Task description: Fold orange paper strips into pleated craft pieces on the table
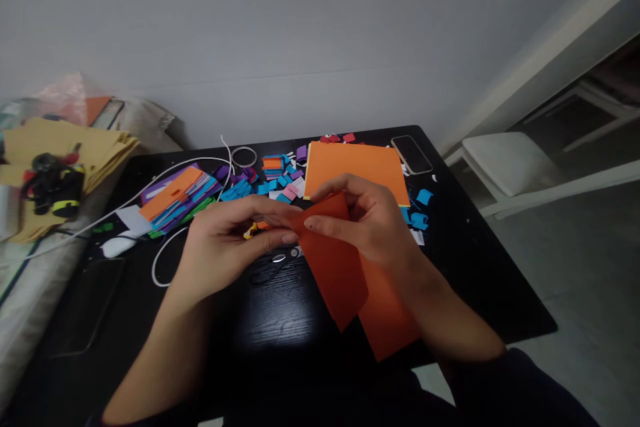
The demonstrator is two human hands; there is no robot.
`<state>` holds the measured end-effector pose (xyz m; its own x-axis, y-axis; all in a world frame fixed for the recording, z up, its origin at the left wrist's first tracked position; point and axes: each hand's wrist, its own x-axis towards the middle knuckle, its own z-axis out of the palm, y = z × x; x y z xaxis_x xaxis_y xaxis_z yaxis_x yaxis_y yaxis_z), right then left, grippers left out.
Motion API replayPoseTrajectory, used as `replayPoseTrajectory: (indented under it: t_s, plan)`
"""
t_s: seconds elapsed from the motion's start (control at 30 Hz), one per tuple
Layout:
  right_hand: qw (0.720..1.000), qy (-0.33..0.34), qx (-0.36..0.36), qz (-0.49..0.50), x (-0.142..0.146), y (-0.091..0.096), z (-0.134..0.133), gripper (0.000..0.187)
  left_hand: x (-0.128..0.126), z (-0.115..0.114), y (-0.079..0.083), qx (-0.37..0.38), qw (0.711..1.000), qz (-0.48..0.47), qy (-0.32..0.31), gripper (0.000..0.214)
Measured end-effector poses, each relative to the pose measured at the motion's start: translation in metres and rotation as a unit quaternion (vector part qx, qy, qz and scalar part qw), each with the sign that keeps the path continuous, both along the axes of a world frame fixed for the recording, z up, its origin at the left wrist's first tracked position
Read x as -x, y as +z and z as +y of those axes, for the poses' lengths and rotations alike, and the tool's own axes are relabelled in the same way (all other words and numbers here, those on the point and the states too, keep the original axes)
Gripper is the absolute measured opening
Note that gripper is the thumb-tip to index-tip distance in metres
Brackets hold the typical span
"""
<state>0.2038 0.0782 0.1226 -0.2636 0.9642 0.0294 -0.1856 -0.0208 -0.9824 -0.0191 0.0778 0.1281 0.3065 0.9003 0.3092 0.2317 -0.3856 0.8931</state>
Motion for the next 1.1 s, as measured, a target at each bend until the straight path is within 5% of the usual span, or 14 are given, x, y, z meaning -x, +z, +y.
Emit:
replayPoseTrajectory:
  t_s: [0.23,0.47,0.67,1.1]
  plan:
    - [0.999,-0.027,-0.026,-0.008,0.000,-0.002,0.000,0.032,-0.003,-0.001,0.001,0.028,0.999,-0.032,0.009,0.029]
    - [0.996,-0.068,-0.055,-0.036,0.004,-0.003,-0.001,0.029,-0.010,-0.001,0.002,0.070,0.998,-0.006,-0.008,0.009]
    - [0.997,-0.067,-0.036,-0.031,-0.002,0.000,0.004,0.017,-0.005,-0.001,0.001,0.044,0.998,0.034,0.015,0.013]
    - [0.998,-0.051,-0.006,-0.022,-0.010,-0.009,0.018,0.025,-0.002,0.002,-0.001,0.022,0.997,0.062,0.043,0.014]
